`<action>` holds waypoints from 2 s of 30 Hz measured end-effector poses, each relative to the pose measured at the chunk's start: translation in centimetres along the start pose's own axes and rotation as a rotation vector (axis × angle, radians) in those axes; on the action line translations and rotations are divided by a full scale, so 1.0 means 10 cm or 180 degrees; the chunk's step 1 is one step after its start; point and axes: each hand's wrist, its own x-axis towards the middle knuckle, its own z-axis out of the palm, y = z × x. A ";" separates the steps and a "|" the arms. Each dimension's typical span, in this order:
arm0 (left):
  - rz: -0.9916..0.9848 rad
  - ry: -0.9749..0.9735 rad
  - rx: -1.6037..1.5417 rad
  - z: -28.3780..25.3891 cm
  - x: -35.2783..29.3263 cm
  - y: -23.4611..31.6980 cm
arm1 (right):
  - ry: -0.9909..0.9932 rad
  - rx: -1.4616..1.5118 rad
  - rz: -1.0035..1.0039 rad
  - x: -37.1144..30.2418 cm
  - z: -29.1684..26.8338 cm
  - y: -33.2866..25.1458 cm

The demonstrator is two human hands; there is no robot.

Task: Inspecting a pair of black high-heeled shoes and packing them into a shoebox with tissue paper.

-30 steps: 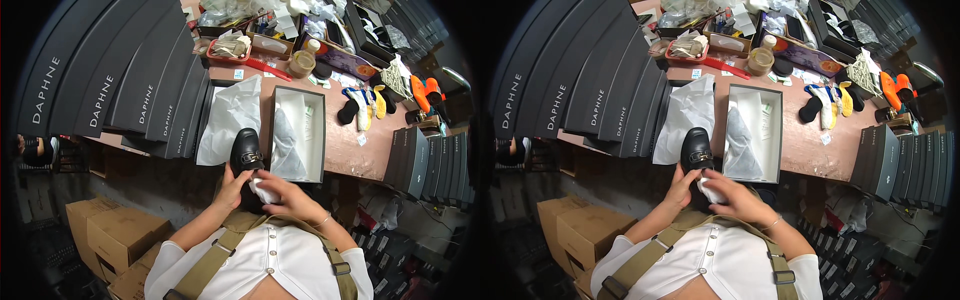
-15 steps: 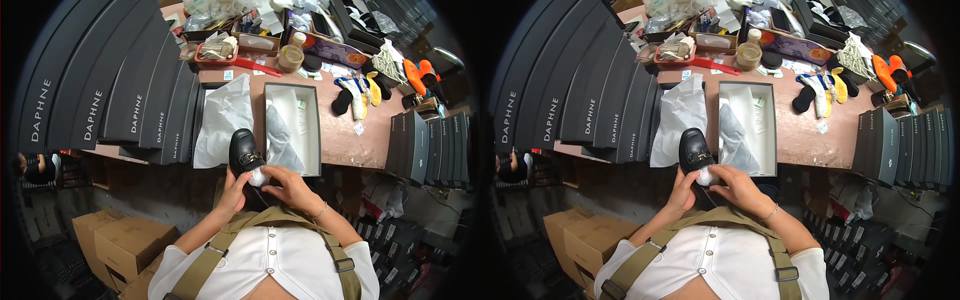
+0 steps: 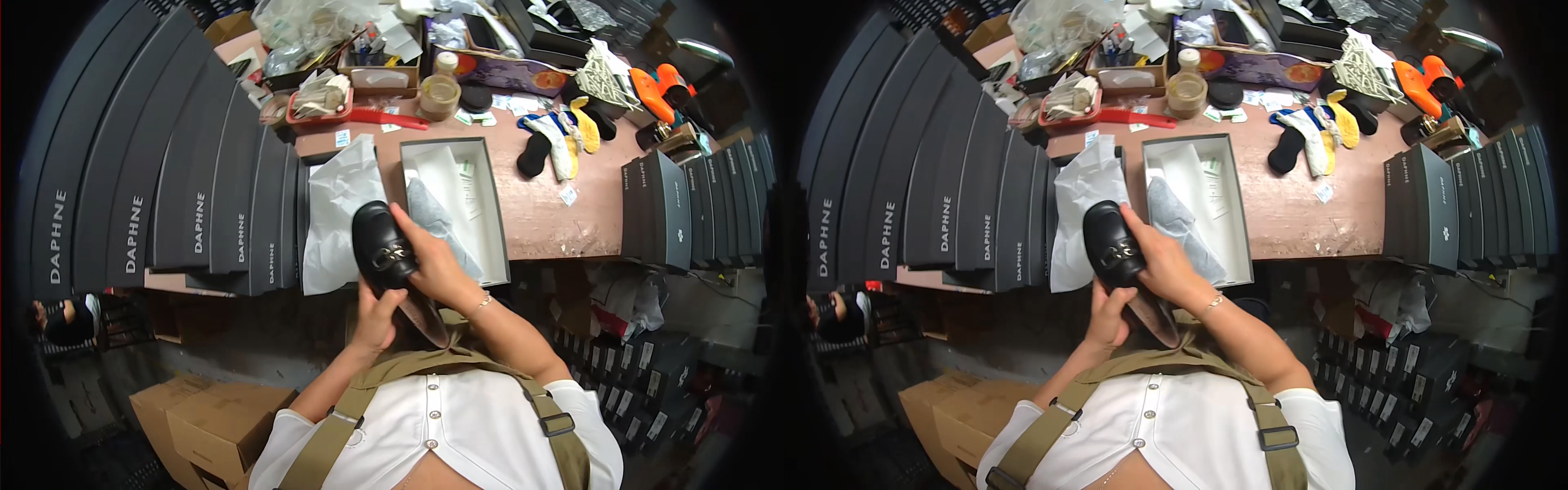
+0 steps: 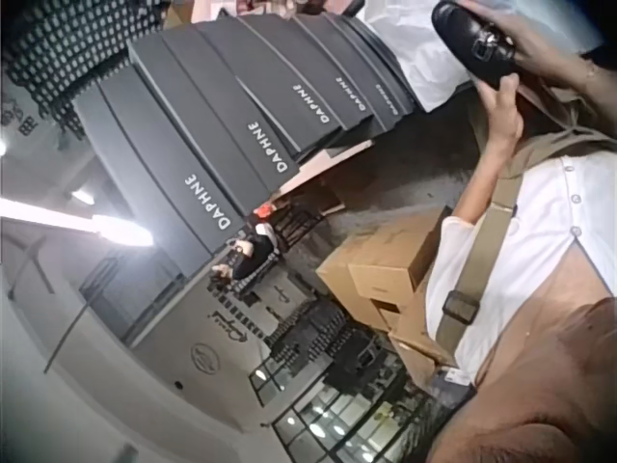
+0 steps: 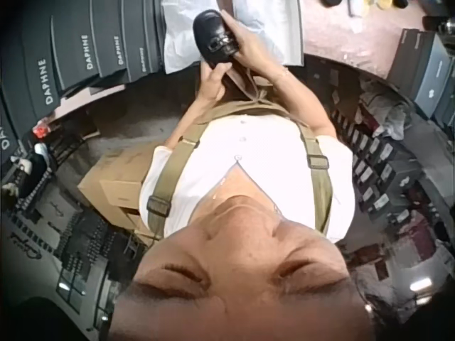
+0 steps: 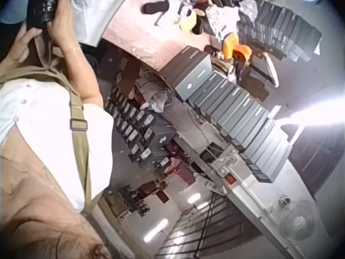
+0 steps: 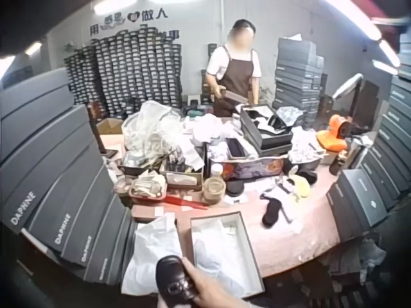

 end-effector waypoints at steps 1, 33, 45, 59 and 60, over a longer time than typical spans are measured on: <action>-0.0149 -0.0065 -0.0033 0.04 0.04 0.16 | -0.0057 -0.0138 -0.0036 0.09 0.00 0.00; 0.0585 0.0244 -0.1331 -0.25 0.77 0.69 | -0.0580 0.1252 -0.0312 -0.44 -0.32 -0.69; 0.0103 0.0096 -0.1208 -0.26 0.75 0.66 | -0.1727 0.1687 0.0640 -0.34 -0.75 -0.10; 0.0767 -0.0914 0.1423 -0.24 0.75 1.20 | 0.0418 0.3073 0.1280 -0.76 -1.19 0.43; 0.0864 -0.0895 0.1235 -0.26 0.88 1.20 | 0.0359 0.3017 0.1171 -0.82 -1.25 0.41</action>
